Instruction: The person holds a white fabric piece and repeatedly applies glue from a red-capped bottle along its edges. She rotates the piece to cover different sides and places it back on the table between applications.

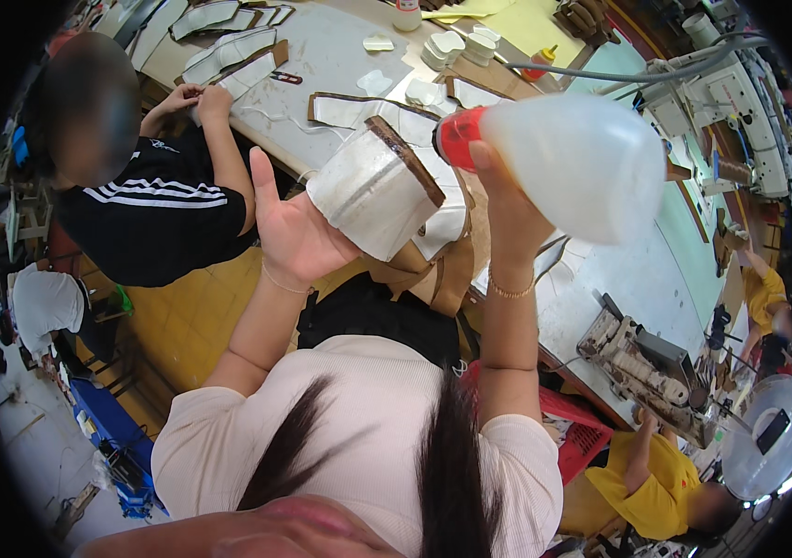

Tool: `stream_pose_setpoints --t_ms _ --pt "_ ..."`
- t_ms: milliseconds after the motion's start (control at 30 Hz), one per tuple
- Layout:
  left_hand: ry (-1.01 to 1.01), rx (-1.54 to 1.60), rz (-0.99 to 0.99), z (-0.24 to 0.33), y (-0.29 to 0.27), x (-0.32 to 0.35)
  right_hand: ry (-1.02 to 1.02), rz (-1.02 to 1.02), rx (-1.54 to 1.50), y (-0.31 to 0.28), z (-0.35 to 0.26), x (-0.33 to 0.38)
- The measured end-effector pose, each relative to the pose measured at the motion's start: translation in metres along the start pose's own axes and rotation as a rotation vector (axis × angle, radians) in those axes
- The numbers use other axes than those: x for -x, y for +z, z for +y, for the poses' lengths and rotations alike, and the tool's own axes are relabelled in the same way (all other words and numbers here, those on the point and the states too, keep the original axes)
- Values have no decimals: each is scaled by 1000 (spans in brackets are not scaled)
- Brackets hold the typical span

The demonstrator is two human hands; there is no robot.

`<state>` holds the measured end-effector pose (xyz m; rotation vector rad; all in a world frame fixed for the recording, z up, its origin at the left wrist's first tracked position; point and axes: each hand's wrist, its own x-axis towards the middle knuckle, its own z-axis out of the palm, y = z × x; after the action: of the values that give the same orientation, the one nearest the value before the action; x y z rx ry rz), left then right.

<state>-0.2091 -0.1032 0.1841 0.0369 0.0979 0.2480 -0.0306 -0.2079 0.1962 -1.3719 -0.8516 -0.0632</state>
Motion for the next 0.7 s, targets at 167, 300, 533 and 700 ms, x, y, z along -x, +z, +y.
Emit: stream_pose_setpoints --t_ms 167,300,533,700 --pt "34 -29 -34 -4 -7 -2 -197 -180 -123 8 -9 16" --pt "42 -58 49 1 -6 -2 94 37 127 -2 -6 -2" --pt "30 -1 35 4 -12 -1 27 7 263 -8 11 12" --pt "139 111 97 1 -33 -3 54 225 -217 -15 8 9"
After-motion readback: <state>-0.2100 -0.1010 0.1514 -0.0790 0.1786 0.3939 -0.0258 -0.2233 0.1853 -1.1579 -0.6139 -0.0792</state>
